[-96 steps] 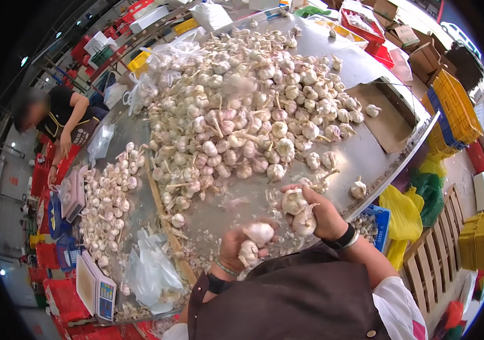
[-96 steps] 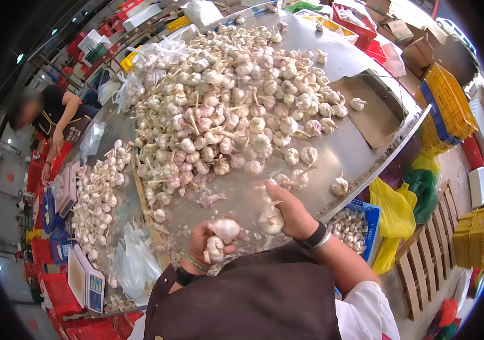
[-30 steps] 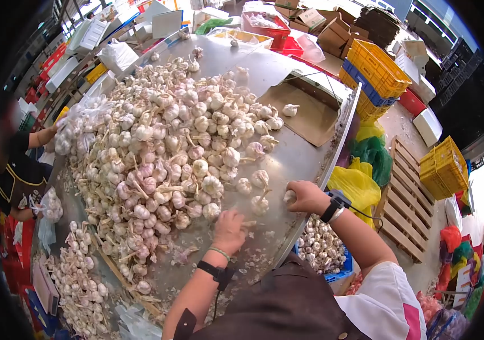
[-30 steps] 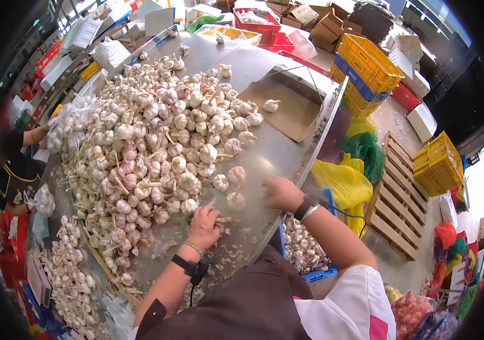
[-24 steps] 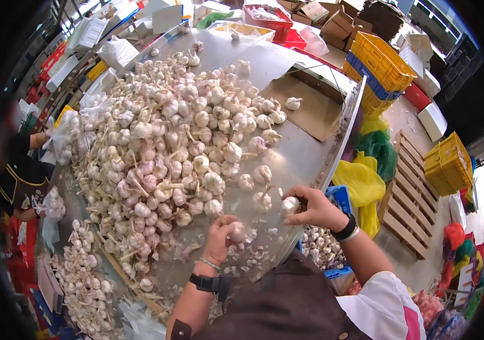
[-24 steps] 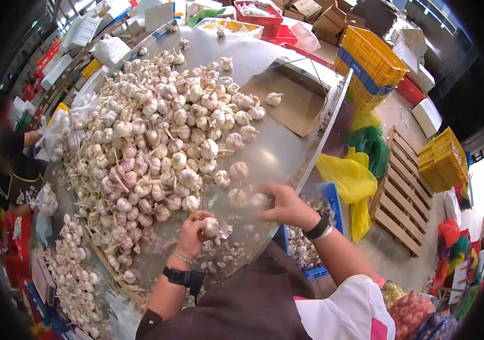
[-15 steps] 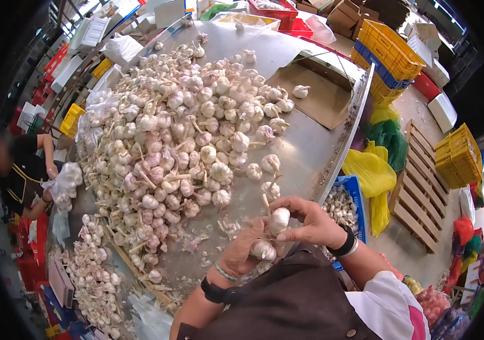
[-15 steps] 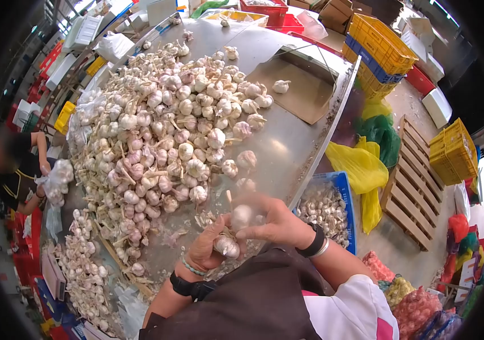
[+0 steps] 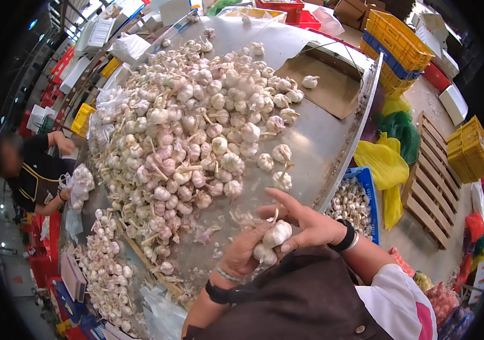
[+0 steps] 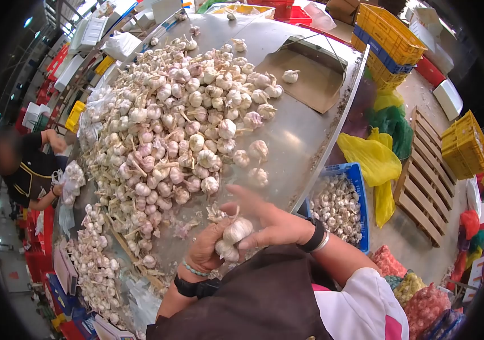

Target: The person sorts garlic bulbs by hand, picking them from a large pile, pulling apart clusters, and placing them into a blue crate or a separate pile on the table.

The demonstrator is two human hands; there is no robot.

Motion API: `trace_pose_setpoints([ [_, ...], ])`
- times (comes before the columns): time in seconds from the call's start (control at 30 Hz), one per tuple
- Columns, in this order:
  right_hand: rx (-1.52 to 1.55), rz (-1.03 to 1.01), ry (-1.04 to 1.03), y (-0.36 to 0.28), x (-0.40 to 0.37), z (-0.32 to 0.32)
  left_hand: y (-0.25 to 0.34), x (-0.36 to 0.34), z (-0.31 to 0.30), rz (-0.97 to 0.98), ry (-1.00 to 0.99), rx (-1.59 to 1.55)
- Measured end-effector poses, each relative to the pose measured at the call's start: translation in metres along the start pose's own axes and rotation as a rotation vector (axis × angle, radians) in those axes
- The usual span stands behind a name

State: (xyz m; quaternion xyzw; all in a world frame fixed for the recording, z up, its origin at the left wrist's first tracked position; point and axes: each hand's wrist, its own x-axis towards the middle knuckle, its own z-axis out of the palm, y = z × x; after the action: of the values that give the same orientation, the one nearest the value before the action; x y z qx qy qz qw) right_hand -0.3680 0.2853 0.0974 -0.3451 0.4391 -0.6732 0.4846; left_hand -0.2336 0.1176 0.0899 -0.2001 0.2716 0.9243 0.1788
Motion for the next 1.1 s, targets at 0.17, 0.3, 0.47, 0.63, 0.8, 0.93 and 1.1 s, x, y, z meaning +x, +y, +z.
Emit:
trace_pose_setpoints([
  [0.17,-0.211,-0.104,0.102,0.016,0.003,0.0,0.0,-0.005,0.03,0.172,0.16,-0.18],
  [0.3,-0.835,-0.251,0.307,0.01,0.004,0.007,-0.004,-0.005,0.012,0.22,0.101,-0.023],
  [0.47,-0.909,-0.293,0.149,0.002,0.001,0.004,-0.007,-0.004,0.012,0.265,0.244,0.136],
  [0.63,-0.049,-0.398,0.333,0.012,-0.002,0.013,-0.007,-0.009,0.015,0.358,0.219,0.318],
  [0.8,-0.716,-0.166,0.053,0.004,0.002,-0.003,-0.007,-0.012,0.024,0.378,0.268,0.594],
  [0.93,-0.737,-0.092,0.008,-0.004,0.001,0.001,-0.009,-0.015,0.019,0.366,0.291,0.692],
  [1.1,-0.773,-0.087,-0.089,-0.018,0.004,0.004,-0.007,-0.018,0.025,0.303,0.33,0.657],
])
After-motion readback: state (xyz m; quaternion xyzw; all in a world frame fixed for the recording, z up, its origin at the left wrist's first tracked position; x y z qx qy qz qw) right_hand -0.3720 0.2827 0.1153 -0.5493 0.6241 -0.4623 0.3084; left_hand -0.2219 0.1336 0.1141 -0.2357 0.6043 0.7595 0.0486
